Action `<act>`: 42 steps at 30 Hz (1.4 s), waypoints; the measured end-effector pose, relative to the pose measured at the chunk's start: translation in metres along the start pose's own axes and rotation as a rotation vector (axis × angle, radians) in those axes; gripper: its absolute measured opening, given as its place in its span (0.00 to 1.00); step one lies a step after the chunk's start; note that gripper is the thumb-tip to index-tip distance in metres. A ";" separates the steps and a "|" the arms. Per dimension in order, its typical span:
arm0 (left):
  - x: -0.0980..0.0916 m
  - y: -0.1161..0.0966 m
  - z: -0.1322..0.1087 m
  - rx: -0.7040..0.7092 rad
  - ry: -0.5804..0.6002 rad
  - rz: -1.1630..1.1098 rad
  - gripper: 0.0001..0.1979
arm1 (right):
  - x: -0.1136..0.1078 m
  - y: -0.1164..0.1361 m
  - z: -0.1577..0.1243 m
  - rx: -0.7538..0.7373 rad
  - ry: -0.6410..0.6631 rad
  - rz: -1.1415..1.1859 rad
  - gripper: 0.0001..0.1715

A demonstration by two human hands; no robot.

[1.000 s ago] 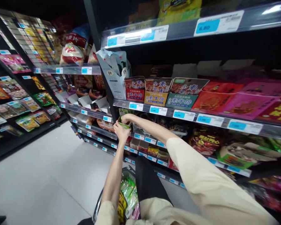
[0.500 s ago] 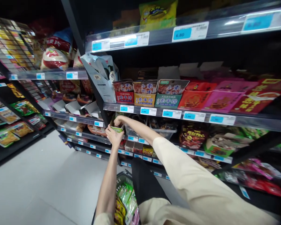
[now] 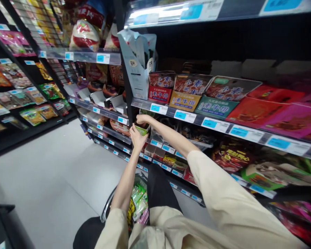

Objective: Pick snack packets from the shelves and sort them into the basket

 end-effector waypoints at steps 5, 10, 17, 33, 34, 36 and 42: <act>-0.033 0.023 -0.034 0.100 0.055 -0.083 0.43 | 0.000 0.010 -0.031 -0.031 -0.260 -0.170 0.21; -0.142 0.109 -0.147 -0.125 0.110 0.162 0.17 | 0.061 0.010 -0.099 -0.492 -0.676 -0.089 0.25; -0.244 0.193 -0.361 -1.012 0.125 0.727 0.38 | 0.281 0.019 -0.103 -0.644 -0.011 0.023 0.17; -0.238 0.238 -0.361 -1.306 -0.196 0.740 0.42 | 0.564 0.013 0.007 -0.348 0.481 -0.392 0.27; -0.238 0.239 -0.362 -1.311 -0.199 0.734 0.41 | 0.570 0.012 0.013 -0.353 0.481 -0.413 0.28; -0.238 0.241 -0.363 -1.314 -0.209 0.719 0.41 | 0.581 0.010 0.024 -0.363 0.484 -0.459 0.29; -0.238 0.246 -0.361 -1.317 -0.224 0.677 0.38 | 0.613 -0.002 0.035 -0.384 0.517 -0.596 0.30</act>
Point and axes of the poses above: each hand's wrist, its own z-axis towards the middle knuckle, its own x-axis out of the palm, y = z × x, the point moved 3 cm from there along z, towards the middle knuckle, and after that the axes turned 11 degrees about -z, right-handed, at the moved point
